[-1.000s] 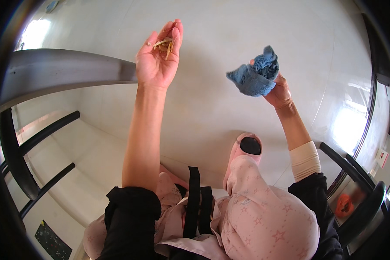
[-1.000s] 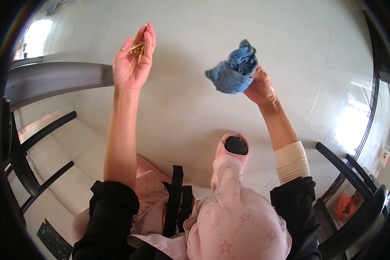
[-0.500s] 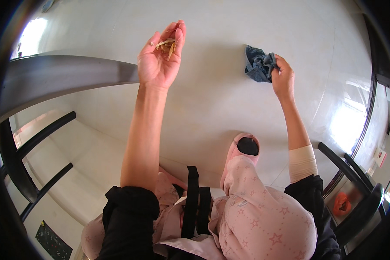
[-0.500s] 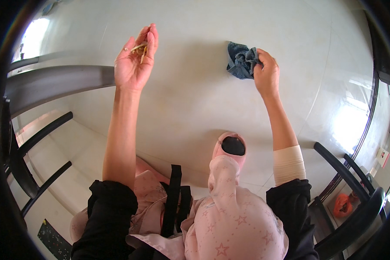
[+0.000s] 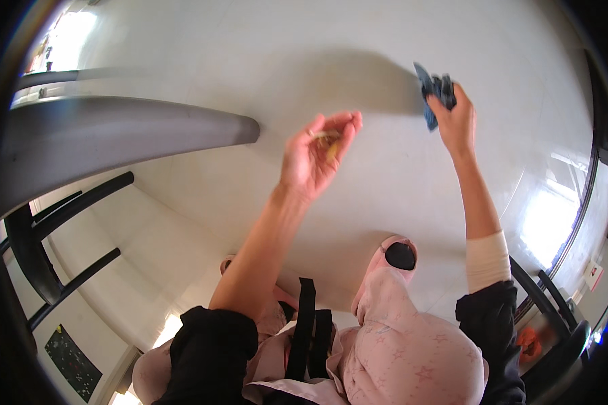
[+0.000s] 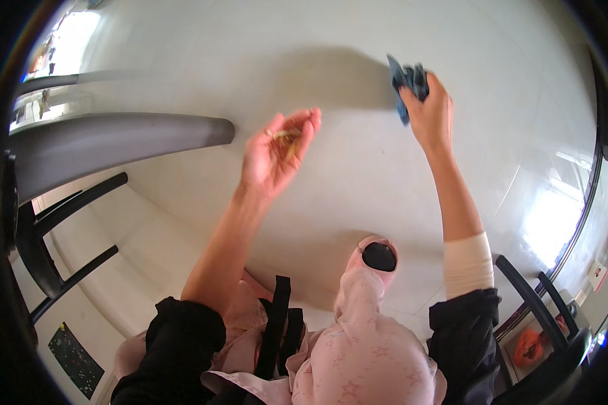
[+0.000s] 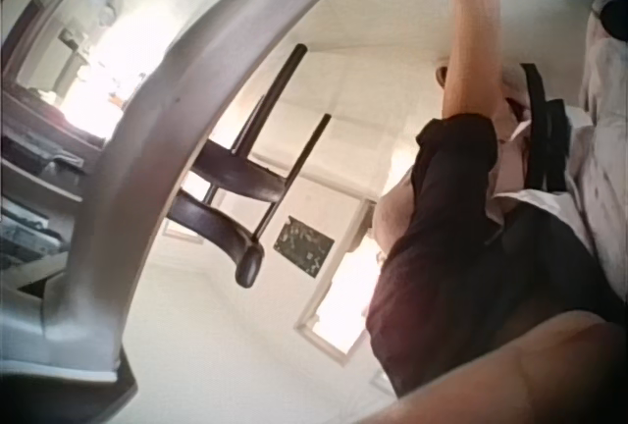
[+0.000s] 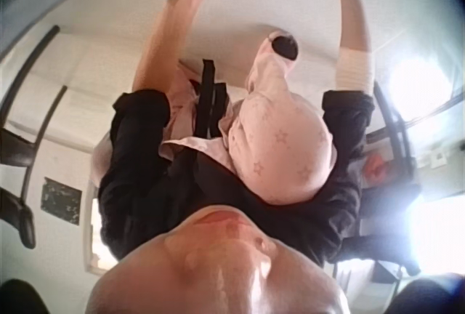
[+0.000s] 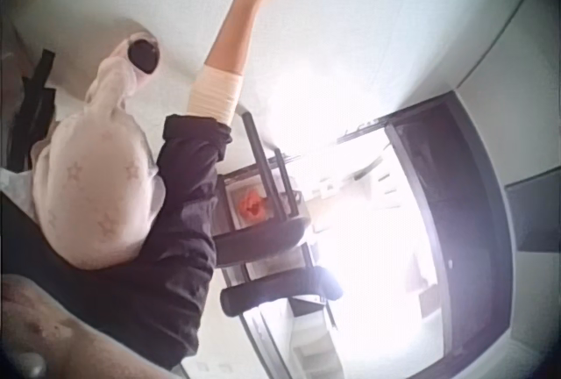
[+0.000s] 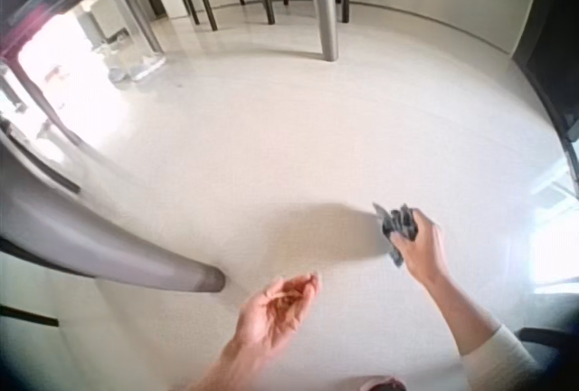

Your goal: The person wipes a tiled floor with a blue cloth, moving around chair legs to reach different areas. They gather small debris into a pile and pick it up by hand.

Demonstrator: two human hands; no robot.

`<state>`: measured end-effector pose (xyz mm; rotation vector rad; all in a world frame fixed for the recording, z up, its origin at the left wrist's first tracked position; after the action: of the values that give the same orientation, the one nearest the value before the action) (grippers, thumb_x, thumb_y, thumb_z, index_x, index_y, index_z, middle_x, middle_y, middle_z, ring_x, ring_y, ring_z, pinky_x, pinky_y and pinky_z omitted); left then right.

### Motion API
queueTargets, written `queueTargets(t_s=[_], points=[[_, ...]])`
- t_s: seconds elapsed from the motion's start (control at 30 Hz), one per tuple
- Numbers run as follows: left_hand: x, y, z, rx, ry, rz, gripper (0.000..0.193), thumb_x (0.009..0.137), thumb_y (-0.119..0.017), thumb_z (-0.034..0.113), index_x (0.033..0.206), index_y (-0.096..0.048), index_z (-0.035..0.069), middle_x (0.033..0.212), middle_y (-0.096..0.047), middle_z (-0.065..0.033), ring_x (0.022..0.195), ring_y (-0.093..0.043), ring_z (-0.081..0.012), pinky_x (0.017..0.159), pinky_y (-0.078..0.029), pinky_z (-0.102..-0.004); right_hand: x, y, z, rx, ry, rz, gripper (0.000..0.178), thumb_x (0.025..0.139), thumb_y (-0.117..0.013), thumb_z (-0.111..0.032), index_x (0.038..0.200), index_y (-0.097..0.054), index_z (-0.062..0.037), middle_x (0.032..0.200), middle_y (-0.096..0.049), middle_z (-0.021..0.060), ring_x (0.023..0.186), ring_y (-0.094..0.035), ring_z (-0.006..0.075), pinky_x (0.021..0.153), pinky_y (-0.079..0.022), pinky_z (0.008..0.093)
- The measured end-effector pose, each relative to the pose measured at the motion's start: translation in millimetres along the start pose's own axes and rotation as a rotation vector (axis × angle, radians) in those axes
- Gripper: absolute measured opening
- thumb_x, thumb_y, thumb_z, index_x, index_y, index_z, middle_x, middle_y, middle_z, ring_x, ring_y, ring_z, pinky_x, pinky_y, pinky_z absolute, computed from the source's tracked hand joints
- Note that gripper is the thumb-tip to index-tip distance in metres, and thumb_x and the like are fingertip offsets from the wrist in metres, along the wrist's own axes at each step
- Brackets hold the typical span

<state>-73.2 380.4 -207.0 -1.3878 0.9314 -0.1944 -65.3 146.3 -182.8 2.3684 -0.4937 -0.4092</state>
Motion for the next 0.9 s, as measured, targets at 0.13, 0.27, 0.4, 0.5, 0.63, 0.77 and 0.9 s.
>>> queueTargets(t_s=[0.13, 0.27, 0.4, 0.5, 0.63, 0.77, 0.9], points=[[-16, 5, -22, 0.101, 0.062, 0.093, 0.037, 0.091, -0.039, 0.016, 0.103, -0.048, -0.018, 0.111, -0.05, -0.0237, 0.108, -0.048, -0.0265, 0.093, -0.045, -0.0271, 74, -42, -24, -0.109, 0.292, 0.17, 0.036, 0.075, -0.06, -0.022, 0.102, -0.054, 0.0009, 0.103, -0.053, 0.018, 0.09, -0.052, 0.0336, 0.078, -0.042, 0.0387], [-21, 6, -19, 0.144, 0.02, 0.133, 0.037, 0.09, -0.041, 0.017, 0.102, -0.048, -0.018, 0.11, -0.051, -0.0235, 0.105, -0.05, -0.026, 0.091, -0.046, -0.0268, 100, -123, -57, -0.414, 0.489, 0.036, 0.032, 0.075, -0.06, -0.02, 0.103, -0.056, -0.005, 0.109, -0.052, 0.0128, 0.103, -0.044, 0.0291, 0.09, -0.031, 0.0368], [-29, 6, 7, 0.098, -0.086, 0.124, 0.037, 0.09, -0.041, 0.017, 0.102, -0.049, -0.017, 0.109, -0.052, -0.0234, 0.102, -0.053, -0.0252, 0.091, -0.045, -0.0265, 34, -186, -112, -0.341, 0.661, -0.345, 0.031, 0.073, -0.059, -0.01, 0.104, -0.058, -0.0128, 0.117, -0.045, 0.0039, 0.11, -0.037, 0.0305, 0.087, -0.042, 0.039], [-26, -1, 31, 0.042, -0.161, 0.102, 0.037, 0.091, -0.04, 0.017, 0.103, -0.049, -0.017, 0.109, -0.052, -0.0234, 0.107, -0.05, -0.0267, 0.093, -0.044, -0.0268, -9, -180, -106, -0.259, 0.851, -0.574, 0.028, 0.071, -0.056, -0.002, 0.097, -0.06, -0.0115, 0.114, -0.046, 0.0017, 0.108, -0.038, 0.0272, 0.078, -0.047, 0.0371], [-23, -17, 56, 0.013, -0.163, -0.076, 0.034, 0.092, -0.037, 0.013, 0.109, -0.048, -0.015, 0.119, -0.046, -0.022, 0.115, -0.042, -0.0253, 0.098, -0.039, -0.0281, -58, -128, -64, -0.197, 0.841, -0.813, 0.036, 0.06, -0.053, 0.015, 0.085, -0.061, -0.0098, 0.109, -0.049, -0.0014, 0.104, -0.042, 0.0239, 0.082, -0.046, 0.0326], [-15, -26, 54, 0.018, -0.211, -0.024, 0.035, 0.092, -0.037, 0.014, 0.104, -0.049, -0.017, 0.114, -0.048, -0.0243, 0.114, -0.043, -0.0287, 0.096, -0.042, -0.0294, -39, -61, -12, -0.193, 0.817, -0.604, 0.041, 0.059, -0.05, 0.016, 0.088, -0.063, -0.0111, 0.106, -0.053, 0.0001, 0.1, -0.043, 0.0248, 0.084, -0.043, 0.0318], [-6, -32, 39, 0.036, -0.167, -0.036, 0.032, 0.09, -0.039, 0.01, 0.105, -0.048, -0.017, 0.116, -0.046, -0.0231, 0.114, -0.042, -0.0277, 0.096, -0.043, -0.0299, 31, 26, 55, -0.35, 0.461, -0.16, 0.038, 0.069, -0.056, 0.005, 0.101, -0.063, -0.0147, 0.113, -0.051, 0.0027, 0.102, -0.044, 0.0251, 0.081, -0.047, 0.0336]])
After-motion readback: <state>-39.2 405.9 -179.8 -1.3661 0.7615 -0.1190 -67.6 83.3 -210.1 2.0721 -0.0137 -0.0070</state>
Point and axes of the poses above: each hand's wrist, its own x-axis towards the middle knuckle, its own y-axis out of the back of the hand, z = x × y, the point moved 5 cm from there along x, towards the middle knuckle
